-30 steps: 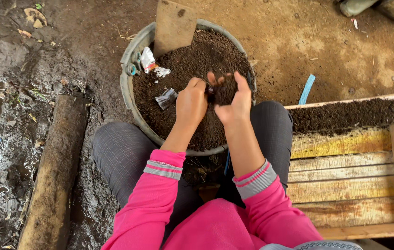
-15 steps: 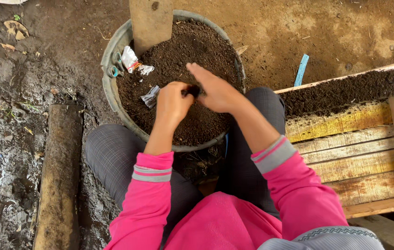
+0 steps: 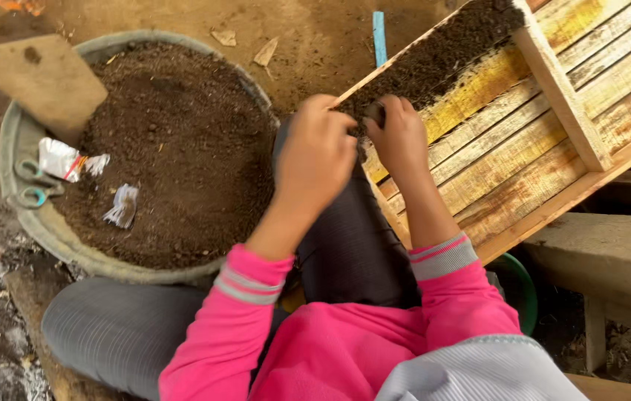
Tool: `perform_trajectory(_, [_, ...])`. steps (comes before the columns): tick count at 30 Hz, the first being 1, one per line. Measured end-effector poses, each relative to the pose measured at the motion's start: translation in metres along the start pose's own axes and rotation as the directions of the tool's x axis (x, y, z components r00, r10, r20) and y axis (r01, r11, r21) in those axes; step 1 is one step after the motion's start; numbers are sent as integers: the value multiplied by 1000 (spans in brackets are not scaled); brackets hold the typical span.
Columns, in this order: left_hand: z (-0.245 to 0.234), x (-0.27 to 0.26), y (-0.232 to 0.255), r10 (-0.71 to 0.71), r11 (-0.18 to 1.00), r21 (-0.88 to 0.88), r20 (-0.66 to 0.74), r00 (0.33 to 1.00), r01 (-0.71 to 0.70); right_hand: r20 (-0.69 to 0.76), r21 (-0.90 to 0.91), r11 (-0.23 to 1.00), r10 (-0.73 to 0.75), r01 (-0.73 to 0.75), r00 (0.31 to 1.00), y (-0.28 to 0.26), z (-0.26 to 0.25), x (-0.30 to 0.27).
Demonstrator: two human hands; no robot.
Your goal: The person sits on the ground and repeatedly scoops soil from a bucket, places it into a wooden seed tray, and presses it down. They then open small seed packets and sprinkle seeds into the soil-filled tray.
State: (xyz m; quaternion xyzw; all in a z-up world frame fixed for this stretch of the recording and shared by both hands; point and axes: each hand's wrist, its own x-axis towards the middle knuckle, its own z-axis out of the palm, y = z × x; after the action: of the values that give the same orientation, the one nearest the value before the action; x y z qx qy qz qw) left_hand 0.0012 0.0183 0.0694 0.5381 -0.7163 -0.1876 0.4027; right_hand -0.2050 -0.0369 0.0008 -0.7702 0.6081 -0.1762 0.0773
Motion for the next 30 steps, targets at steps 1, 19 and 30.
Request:
perform_trajectory(1, [21,6,16,5,1000,-2,0,1000,-5,-5,-2,1000,2,-2,1000,22,-3,-3])
perform_trajectory(19, [45,-18,-29,20,988,-152,-45,999,-27,204,-392,920,100,-13,974,37,69,13])
perform_trajectory(30, [-139,-155,-189,-679,491,435,-352,645,755,393,531,731,-660,428,640,-282,175,38])
